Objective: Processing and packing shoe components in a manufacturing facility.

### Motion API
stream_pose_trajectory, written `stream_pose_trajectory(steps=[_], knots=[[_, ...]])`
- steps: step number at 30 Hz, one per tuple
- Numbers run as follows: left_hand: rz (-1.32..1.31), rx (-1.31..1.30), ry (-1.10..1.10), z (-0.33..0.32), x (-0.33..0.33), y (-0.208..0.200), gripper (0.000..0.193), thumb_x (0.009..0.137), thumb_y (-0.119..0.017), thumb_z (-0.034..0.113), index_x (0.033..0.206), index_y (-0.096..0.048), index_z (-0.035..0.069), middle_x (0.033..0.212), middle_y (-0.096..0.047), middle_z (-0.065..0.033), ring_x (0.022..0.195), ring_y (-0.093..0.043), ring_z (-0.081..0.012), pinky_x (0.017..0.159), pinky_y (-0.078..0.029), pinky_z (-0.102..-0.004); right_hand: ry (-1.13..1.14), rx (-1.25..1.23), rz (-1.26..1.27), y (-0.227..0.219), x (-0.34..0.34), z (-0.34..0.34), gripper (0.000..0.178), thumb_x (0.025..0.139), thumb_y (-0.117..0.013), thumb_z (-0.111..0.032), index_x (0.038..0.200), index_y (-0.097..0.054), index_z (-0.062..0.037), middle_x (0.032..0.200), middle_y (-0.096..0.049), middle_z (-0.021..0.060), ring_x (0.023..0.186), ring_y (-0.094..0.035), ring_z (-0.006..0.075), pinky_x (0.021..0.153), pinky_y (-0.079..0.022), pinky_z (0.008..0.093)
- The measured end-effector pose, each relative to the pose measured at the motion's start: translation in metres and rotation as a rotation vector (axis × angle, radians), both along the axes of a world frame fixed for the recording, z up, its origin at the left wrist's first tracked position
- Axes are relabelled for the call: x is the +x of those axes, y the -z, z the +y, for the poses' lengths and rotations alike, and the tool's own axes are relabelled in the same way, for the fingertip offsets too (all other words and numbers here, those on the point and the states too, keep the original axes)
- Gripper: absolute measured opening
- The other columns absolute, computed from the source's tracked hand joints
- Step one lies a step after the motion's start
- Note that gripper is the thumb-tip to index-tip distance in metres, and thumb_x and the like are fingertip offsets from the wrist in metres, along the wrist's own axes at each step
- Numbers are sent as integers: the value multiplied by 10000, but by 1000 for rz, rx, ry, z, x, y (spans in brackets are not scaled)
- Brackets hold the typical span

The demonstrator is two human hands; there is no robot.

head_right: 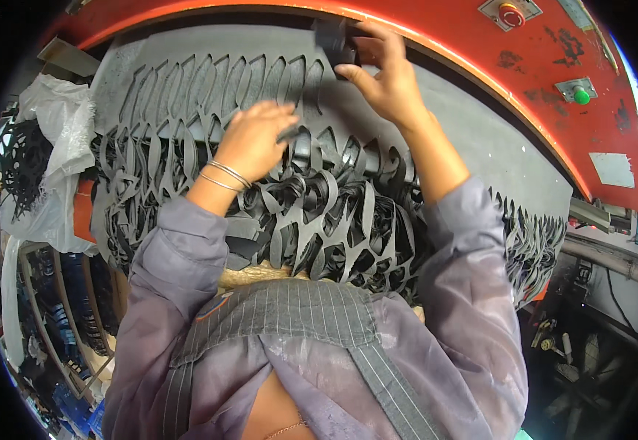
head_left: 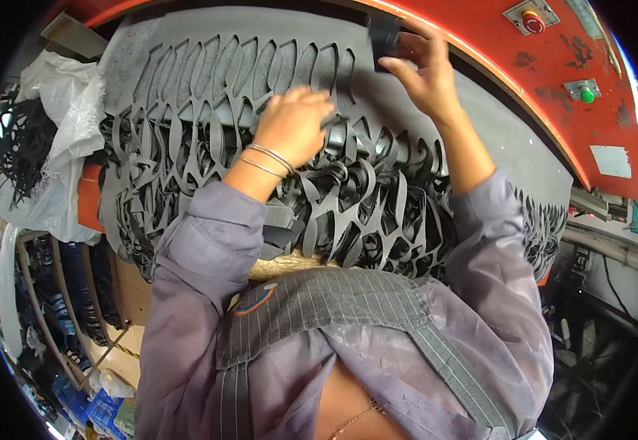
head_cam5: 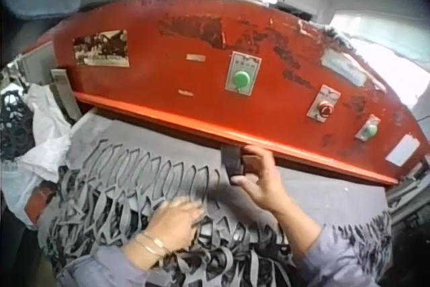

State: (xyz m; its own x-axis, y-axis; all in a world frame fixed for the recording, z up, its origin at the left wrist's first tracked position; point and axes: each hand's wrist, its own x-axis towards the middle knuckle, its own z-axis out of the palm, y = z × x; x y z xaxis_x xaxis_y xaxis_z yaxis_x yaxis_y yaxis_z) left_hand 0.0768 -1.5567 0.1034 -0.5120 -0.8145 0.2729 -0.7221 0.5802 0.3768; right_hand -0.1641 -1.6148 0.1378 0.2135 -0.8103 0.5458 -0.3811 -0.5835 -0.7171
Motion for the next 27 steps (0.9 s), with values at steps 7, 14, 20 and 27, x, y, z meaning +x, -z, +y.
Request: stream_pose_trajectory(steps=[7, 14, 20, 27], knots=[[801, 382, -187, 3, -21, -61, 548, 925, -541, 523, 1011, -641, -9, 902, -689, -182, 844, -669, -336, 761, -511, -384, -64, 332, 42, -37, 49, 72, 325, 773, -787, -178, 1037, -683, -20, 868, -597, 47, 813, -570, 128, 718, -474, 266], [213, 182, -239, -22, 8, -73, 492, 765, -754, 431, 1010, -651, 18, 944, -674, -213, 909, -655, -345, 782, -512, -407, 49, 489, 488, -54, 32, 40, 257, 804, -674, -202, 961, -696, 1, 758, -603, 73, 712, -587, 160, 656, -468, 302], [231, 197, 42, -21, -14, -26, 308, 784, -743, 247, 973, -616, 39, 963, -658, -184, 889, -632, -371, 756, -505, -414, 326, 706, 747, -18, 46, -13, 395, 769, -646, -353, 781, -706, 37, 687, -677, 193, 680, -697, 281, 722, -558, 374], [253, 35, 164, 5, -25, 17, 212, 689, -628, 54, 891, -566, 49, 1179, -628, -144, 1183, -535, -285, 1005, -370, -411, 113, 447, 625, 13, -4, 33, 786, 670, -807, -436, 1333, -519, -129, 1341, -525, 158, 1263, -477, 322, 1011, -389, 439]])
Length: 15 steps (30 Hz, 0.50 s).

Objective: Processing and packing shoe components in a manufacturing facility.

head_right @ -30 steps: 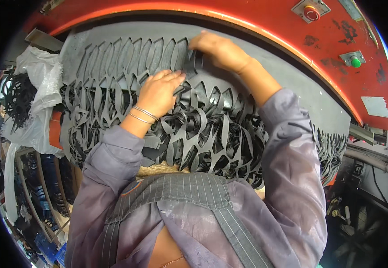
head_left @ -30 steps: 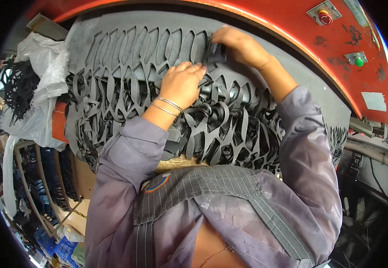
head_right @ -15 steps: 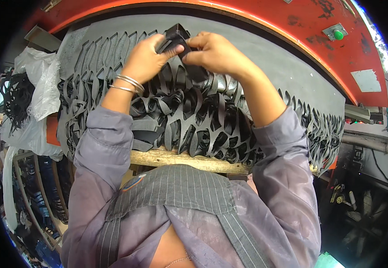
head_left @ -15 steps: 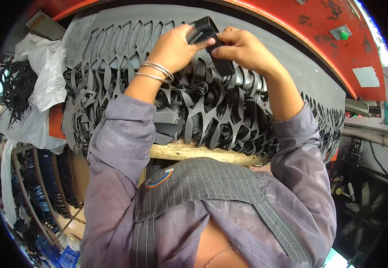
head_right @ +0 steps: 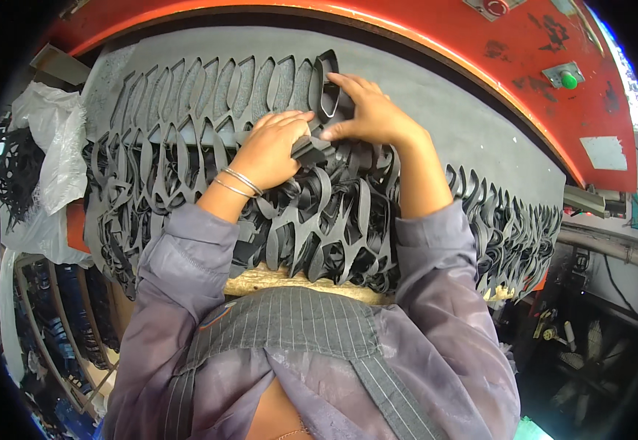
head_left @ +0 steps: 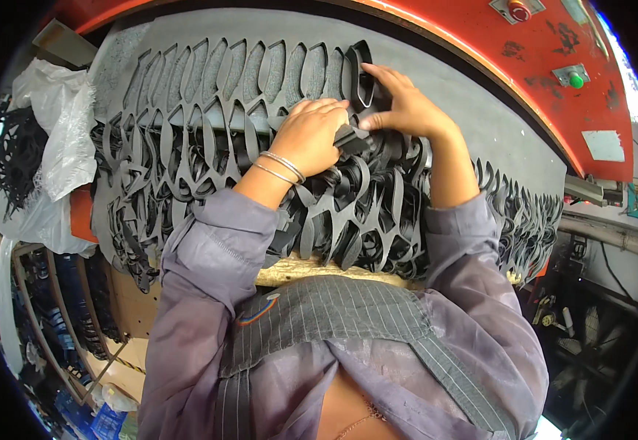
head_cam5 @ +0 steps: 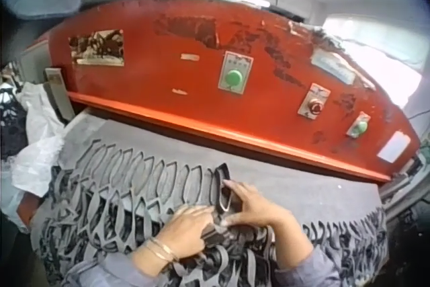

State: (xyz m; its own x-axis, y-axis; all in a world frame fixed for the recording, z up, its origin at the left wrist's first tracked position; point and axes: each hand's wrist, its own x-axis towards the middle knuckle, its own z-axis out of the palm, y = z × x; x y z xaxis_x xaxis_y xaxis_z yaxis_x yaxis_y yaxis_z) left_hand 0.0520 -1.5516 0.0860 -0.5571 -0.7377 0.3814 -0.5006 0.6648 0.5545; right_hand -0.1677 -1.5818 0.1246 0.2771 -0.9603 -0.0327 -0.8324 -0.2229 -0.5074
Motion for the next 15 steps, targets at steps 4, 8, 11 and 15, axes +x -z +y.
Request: stream_pose_trajectory(steps=[4, 8, 11, 15], knots=[[-16, 36, 26, -2, 2, -2, 259, 669, -650, 55, 914, -568, 44, 1233, -606, -150, 1211, -514, -299, 1021, -358, -410, -99, -222, -42, 19, -8, 2, 834, 621, -845, -363, 1358, -504, -172, 1381, -510, 115, 1369, -367, 294, 1104, -247, 462], [-60, 68, 28, -2, 1, -8, 308, 641, -684, 63, 924, -565, 44, 1264, -583, -154, 1225, -492, -302, 1028, -349, -411, -47, -252, -7, 26, -1, -1, 806, 641, -838, -376, 1350, -512, -171, 1384, -501, 159, 1359, -386, 295, 1105, -219, 470], [-59, 125, 30, -2, 2, -10, 302, 667, -660, 33, 939, -532, 58, 1322, -548, -150, 1276, -455, -315, 1032, -339, -422, -70, -279, -40, 24, 0, 1, 810, 637, -839, -393, 1345, -517, -165, 1382, -496, 185, 1356, -390, 299, 1102, -217, 464], [-70, 125, 43, -2, 4, -8, 309, 665, -663, 31, 945, -535, 56, 1328, -541, -151, 1276, -453, -319, 1033, -337, -424, -55, -257, -30, 24, -4, 0, 803, 637, -834, -390, 1340, -521, -160, 1378, -499, 189, 1358, -384, 304, 1098, -220, 464]])
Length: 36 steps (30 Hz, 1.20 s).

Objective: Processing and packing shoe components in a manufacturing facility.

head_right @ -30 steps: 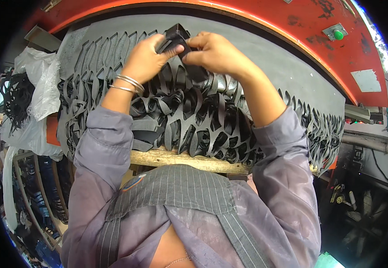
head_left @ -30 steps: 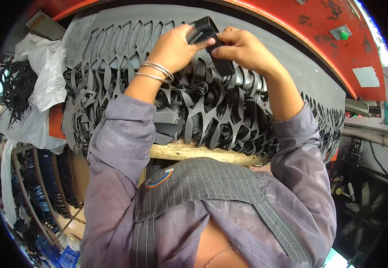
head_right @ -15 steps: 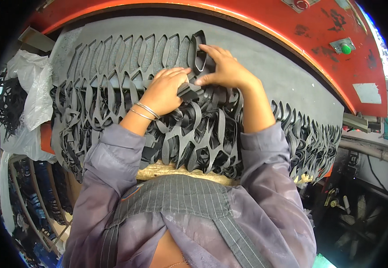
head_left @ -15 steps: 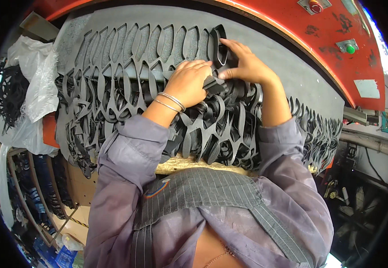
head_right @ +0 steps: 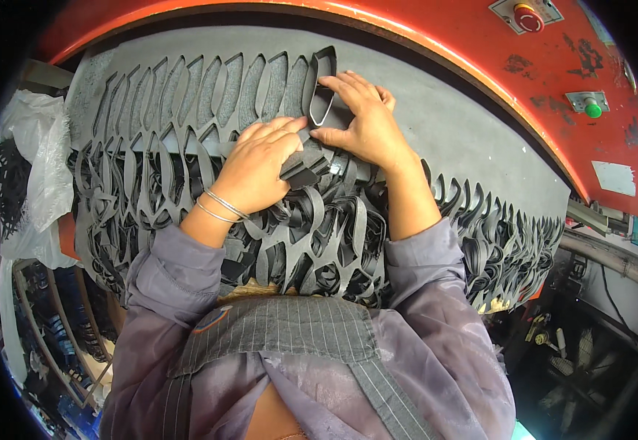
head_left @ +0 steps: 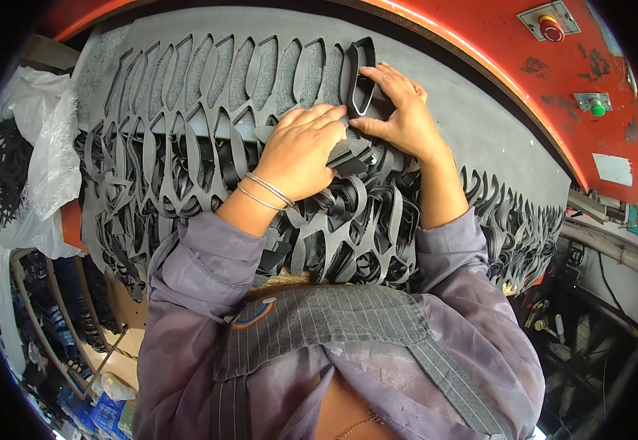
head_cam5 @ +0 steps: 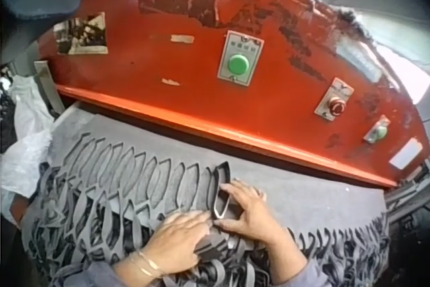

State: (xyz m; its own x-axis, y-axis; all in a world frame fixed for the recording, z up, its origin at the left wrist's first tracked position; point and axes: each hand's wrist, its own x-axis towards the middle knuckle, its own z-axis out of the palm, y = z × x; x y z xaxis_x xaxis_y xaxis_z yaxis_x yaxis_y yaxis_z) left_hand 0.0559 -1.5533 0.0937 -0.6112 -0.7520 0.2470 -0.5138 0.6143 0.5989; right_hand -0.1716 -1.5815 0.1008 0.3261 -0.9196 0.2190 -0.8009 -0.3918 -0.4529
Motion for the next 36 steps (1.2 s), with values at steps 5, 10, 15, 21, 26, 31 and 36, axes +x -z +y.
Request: stream_pose_trajectory(steps=[5, 10, 15, 21, 26, 31, 36], knots=[[-62, -42, 5, 0, -2, -5, 336, 657, -689, 73, 970, -571, 53, 1315, -547, -143, 1274, -452, -295, 1044, -332, -421, 31, 33, 33, -7, 8, 0, 781, 655, -814, -363, 1346, -512, -161, 1377, -503, 175, 1367, -371, 300, 1101, -197, 487], [36, 17, -27, -13, 7, -65, 213, 799, -669, 76, 961, -534, 48, 1115, -620, -169, 1072, -589, -333, 891, -463, -377, 121, -309, -317, -86, -18, 26, 643, 679, -826, -157, 1259, -559, -86, 1293, -557, 128, 1229, -519, 255, 1019, -411, 424], [471, -383, -226, -8, -12, -150, 259, 765, -726, 63, 978, -577, 70, 714, -615, -105, 638, -635, -266, 645, -512, -341, 612, -1342, -356, -185, -133, 78, 508, 1030, -356, -366, 1142, -564, 84, 1255, -512, 178, 1091, -538, 273, 979, -422, 410], [166, -847, -109, 2, -53, -189, 165, 805, -670, 161, 860, -537, 80, 731, -592, -144, 695, -606, -320, 647, -457, -413, 1310, -880, -726, -190, -226, 103, 953, 897, -209, -733, 1498, -87, -4, 1519, 16, 337, 1426, -61, 453, 1142, -154, 532], [75, -363, -82, 56, -21, -143, 168, 763, -617, 119, 896, -535, 55, 759, -649, -171, 713, -644, -380, 610, -506, -475, 869, -1018, -391, -144, -162, 176, 683, 931, -505, -461, 1385, -328, 18, 1461, -231, 267, 1309, -329, 374, 1085, -277, 461], [-458, 121, 98, 160, 32, -67, 169, 739, -614, 97, 886, -543, 53, 780, -652, -168, 743, -648, -368, 645, -518, -489, 19, -202, -99, -53, 10, 272, 378, 712, -803, -335, 933, -681, -53, 882, -637, 128, 854, -614, 307, 776, -511, 399], [-246, -69, -113, 213, 37, -21, 193, 685, -626, 76, 854, -538, 43, 740, -640, -137, 788, -642, -323, 669, -523, -440, 90, 20, 229, -19, 71, 299, 473, 581, -818, -200, 993, -645, -46, 884, -608, 131, 858, -602, 303, 764, -505, 387]])
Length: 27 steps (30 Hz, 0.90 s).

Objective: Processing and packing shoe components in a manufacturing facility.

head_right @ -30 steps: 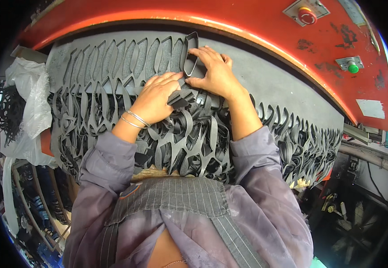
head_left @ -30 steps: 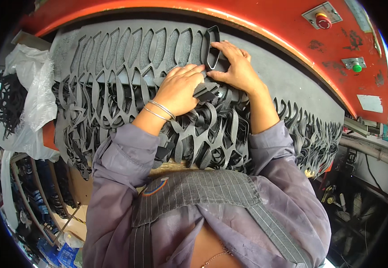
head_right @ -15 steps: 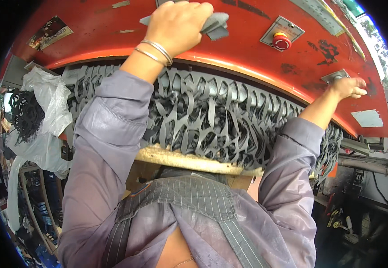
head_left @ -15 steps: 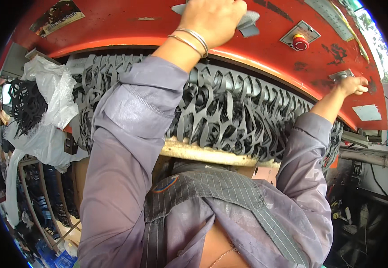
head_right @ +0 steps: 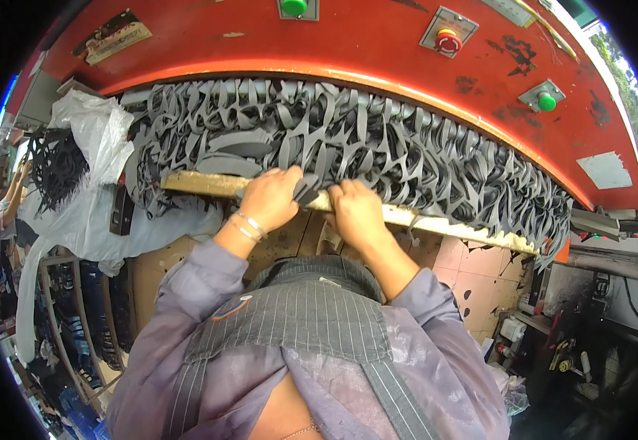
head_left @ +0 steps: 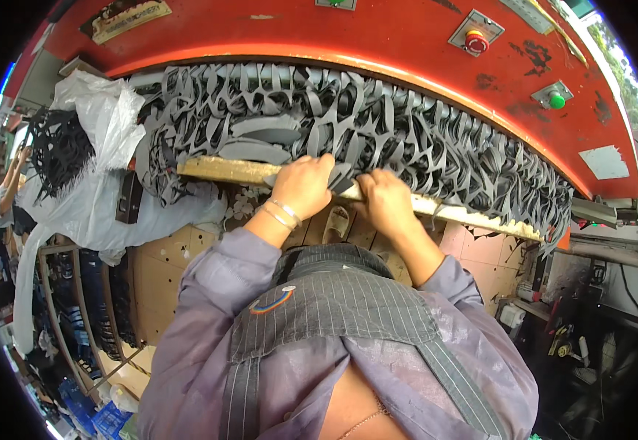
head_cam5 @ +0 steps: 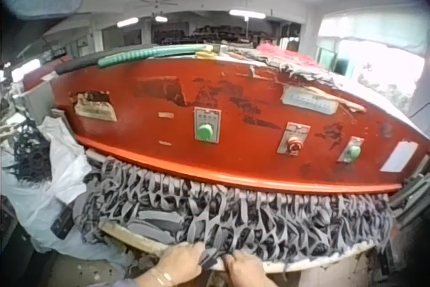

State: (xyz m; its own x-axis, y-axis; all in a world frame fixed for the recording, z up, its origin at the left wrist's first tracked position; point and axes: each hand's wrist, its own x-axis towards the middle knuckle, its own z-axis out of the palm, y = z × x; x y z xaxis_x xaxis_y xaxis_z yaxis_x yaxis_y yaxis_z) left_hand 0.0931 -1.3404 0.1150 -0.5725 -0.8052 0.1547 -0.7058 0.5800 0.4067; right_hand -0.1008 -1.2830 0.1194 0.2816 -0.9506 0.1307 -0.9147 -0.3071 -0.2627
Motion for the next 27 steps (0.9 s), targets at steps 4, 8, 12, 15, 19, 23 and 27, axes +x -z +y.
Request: stream_pose_trajectory(steps=[4, 8, 12, 15, 19, 23, 27], knots=[[42, -105, -72, 6, -6, 0, 172, 687, -631, 89, 829, -546, 42, 723, -643, -141, 756, -642, -323, 665, -523, -430, 46, -36, -39, 0, 1, 2, 456, 558, -828, -169, 961, -651, -49, 841, -608, 100, 839, -608, 298, 743, -509, 384], [-99, 197, -22, 9, 3, -27, 241, 674, -635, 96, 892, -555, 31, 750, -635, -204, 750, -636, -386, 674, -512, -490, -2, 117, 44, -23, 6, 12, 357, 610, -783, -176, 922, -653, -64, 854, -618, 107, 846, -626, 288, 741, -522, 388], [-105, 361, 87, -16, 15, -60, 212, 732, -637, 171, 916, -568, 89, 748, -651, -186, 759, -638, -417, 670, -505, -504, -227, 525, -120, -73, -15, -14, 209, 806, -679, -266, 875, -701, -70, 793, -674, 168, 740, -668, 355, 679, -536, 442], [158, 53, 48, -58, 0, -64, 201, 738, -601, 67, 930, -539, 67, 830, -637, -186, 829, -612, -410, 695, -481, -497, 37, 198, -370, -84, -23, -82, 260, 882, -626, -297, 919, -692, -48, 787, -663, 199, 758, -655, 391, 666, -519, 432], [10, -9, 99, -88, -30, -41, 161, 724, -550, 19, 882, -582, 6, 911, -660, -177, 929, -634, -353, 819, -508, -445, 304, 107, -191, -42, -5, -183, 675, 801, -680, -490, 1246, -517, -10, 1210, -552, 295, 1083, -578, 425, 924, -478, 437], [41, -117, 108, -62, -31, -14, 265, 745, -528, 22, 992, -610, -25, 1047, -663, -214, 1047, -633, -317, 913, -500, -413, 276, 267, -314, -9, -19, -198, 616, 758, -758, -366, 1161, -565, 57, 996, -651, 267, 949, -654, 351, 823, -522, 392], [81, 257, 26, -67, -35, -14, 408, 854, -663, 211, 1155, -538, -35, 927, -697, -162, 937, -679, -274, 775, -534, -389, 334, 464, -1133, -20, -59, -155, 313, 843, -698, -115, 1110, -590, 7, 965, -647, 62, 881, -643, 144, 713, -534, 276]])
